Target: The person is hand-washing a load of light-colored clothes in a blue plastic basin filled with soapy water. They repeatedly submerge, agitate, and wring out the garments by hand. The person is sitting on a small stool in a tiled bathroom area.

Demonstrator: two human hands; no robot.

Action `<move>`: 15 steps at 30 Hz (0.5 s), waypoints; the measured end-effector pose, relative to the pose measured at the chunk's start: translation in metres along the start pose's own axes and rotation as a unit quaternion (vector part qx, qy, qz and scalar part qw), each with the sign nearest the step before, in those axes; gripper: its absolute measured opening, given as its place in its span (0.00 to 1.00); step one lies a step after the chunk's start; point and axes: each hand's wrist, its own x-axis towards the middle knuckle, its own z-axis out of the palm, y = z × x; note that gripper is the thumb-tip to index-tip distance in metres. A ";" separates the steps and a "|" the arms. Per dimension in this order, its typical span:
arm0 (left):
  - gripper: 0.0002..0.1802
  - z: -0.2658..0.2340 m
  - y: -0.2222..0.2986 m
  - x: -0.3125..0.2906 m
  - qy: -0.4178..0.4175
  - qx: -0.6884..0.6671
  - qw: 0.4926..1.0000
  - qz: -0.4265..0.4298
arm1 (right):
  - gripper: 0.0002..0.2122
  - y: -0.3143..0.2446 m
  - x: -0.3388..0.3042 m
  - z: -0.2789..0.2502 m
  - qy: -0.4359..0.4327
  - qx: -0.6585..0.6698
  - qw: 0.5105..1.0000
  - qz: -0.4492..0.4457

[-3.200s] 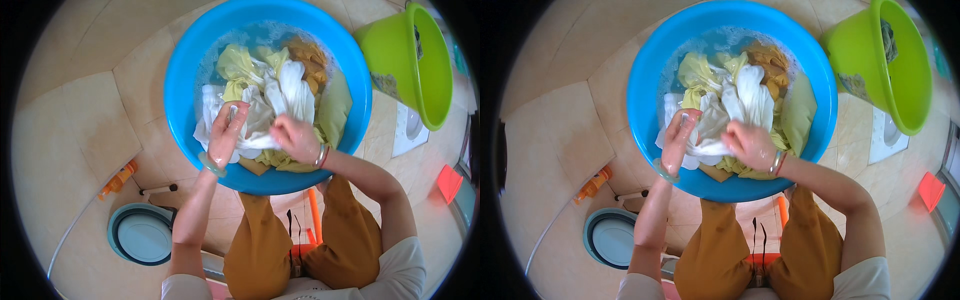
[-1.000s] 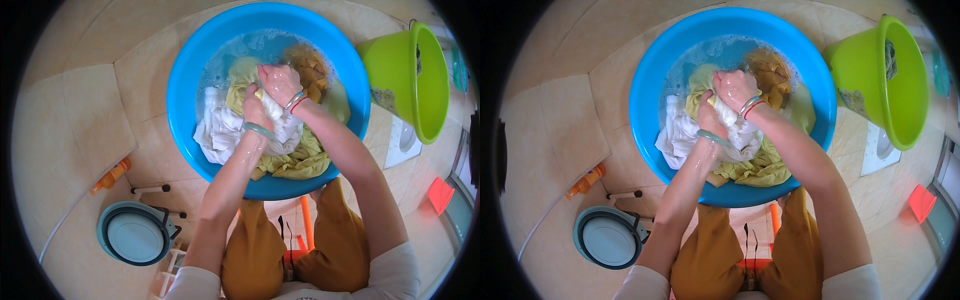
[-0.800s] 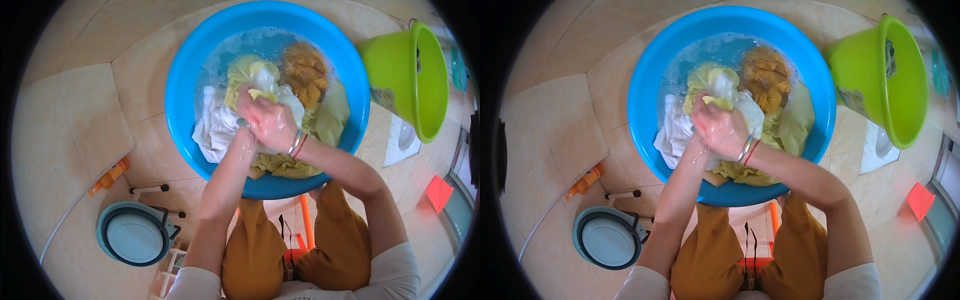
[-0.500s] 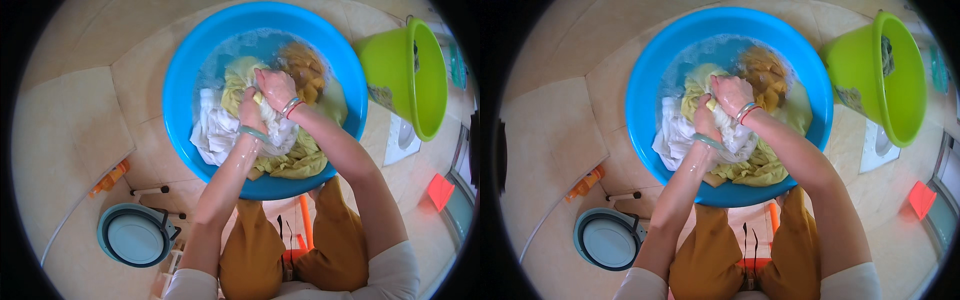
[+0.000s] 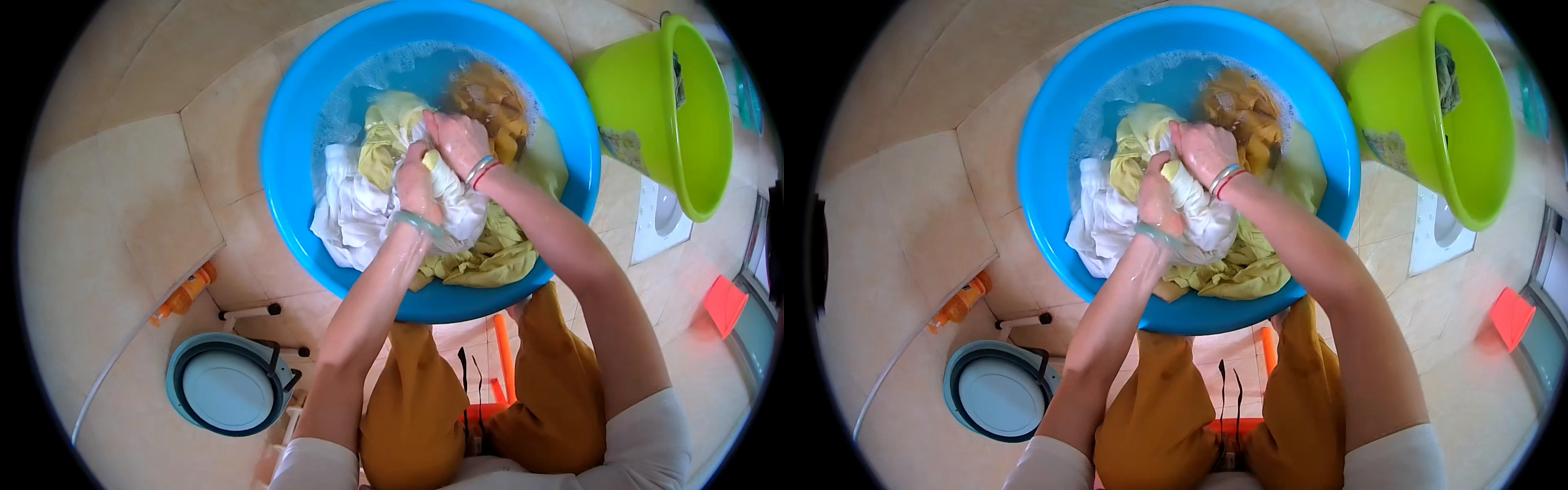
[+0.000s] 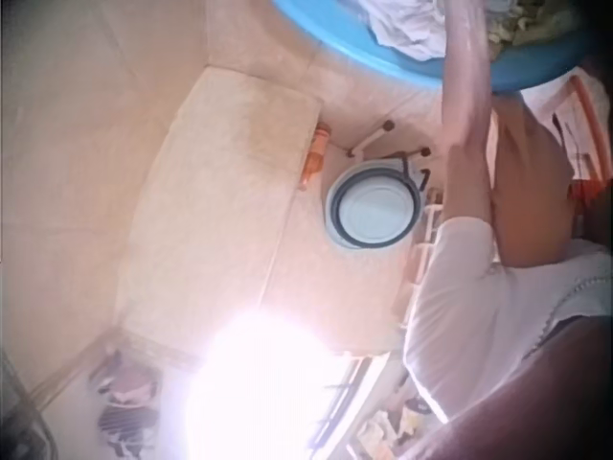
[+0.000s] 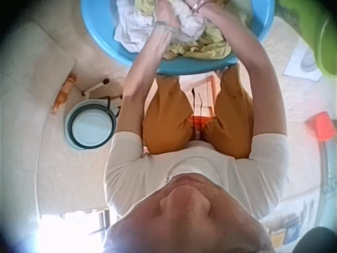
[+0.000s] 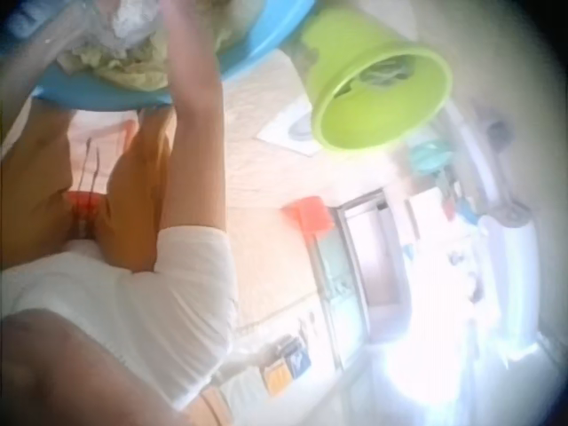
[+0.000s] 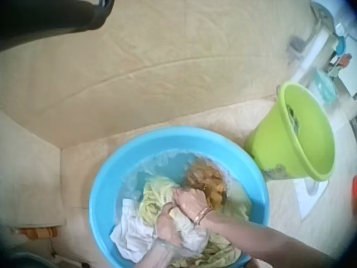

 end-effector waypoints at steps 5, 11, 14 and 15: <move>0.10 -0.011 0.001 0.005 -0.034 -0.095 0.994 -0.052 | 0.12 -0.037 -0.054 -0.018 0.125 0.122 0.977 -0.125; 0.14 -0.030 0.008 -0.013 -0.149 -0.001 0.987 0.053 | 0.12 -0.061 -0.063 -0.014 0.066 0.050 0.972 -0.219; 0.15 -0.023 -0.005 -0.006 -0.075 0.010 0.997 0.015 | 0.19 -0.015 0.007 -0.011 -0.034 0.000 0.999 0.000; 0.15 -0.005 0.000 -0.014 -0.016 0.008 1.000 -0.003 | 0.16 -0.010 0.004 -0.006 0.003 0.004 1.000 -0.002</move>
